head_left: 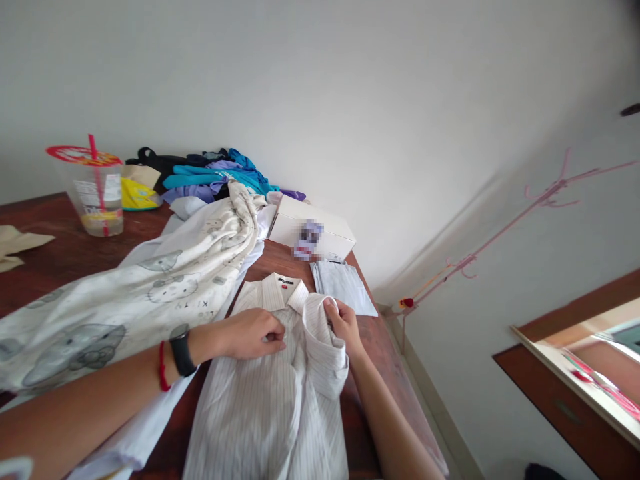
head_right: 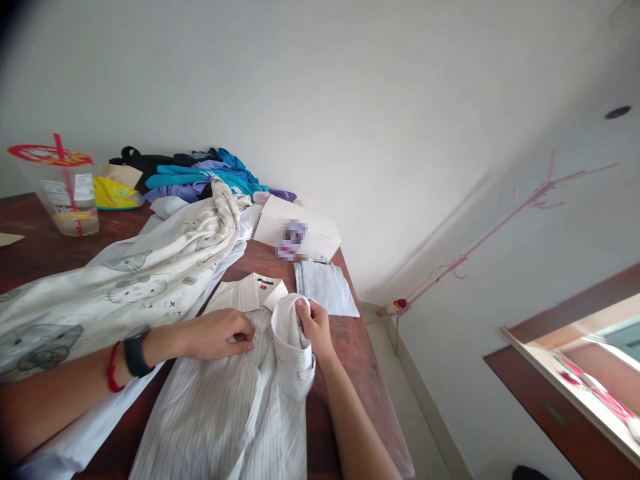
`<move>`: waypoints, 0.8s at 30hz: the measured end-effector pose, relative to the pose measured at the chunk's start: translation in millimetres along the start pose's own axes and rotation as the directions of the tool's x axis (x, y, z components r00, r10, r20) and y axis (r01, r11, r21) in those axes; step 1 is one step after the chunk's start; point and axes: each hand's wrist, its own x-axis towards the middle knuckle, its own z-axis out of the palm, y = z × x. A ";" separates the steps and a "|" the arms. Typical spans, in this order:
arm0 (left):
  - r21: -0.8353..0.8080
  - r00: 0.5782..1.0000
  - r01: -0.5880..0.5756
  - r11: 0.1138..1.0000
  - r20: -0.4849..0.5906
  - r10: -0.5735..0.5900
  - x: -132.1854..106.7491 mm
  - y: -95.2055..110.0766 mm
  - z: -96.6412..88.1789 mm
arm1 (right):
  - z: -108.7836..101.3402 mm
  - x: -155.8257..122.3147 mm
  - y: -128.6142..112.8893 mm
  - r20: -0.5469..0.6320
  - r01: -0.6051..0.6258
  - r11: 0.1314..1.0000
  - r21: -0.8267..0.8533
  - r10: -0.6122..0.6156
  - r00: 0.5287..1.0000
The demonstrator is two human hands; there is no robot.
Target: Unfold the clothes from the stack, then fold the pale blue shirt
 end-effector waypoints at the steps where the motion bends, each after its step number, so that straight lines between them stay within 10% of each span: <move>1: 0.002 1.000 0.000 1.000 0.003 0.000 0.1 0.2 -0.4 | 0.4 -0.3 -0.7 0.008 0.008 1.000 -0.013 -0.008 1.000; 24: 0.072 0.990 0.078 0.994 0.114 -0.086 9.4 6.1 -3.2 | -2.7 1.3 -8.0 0.089 0.112 0.993 0.033 -0.115 0.989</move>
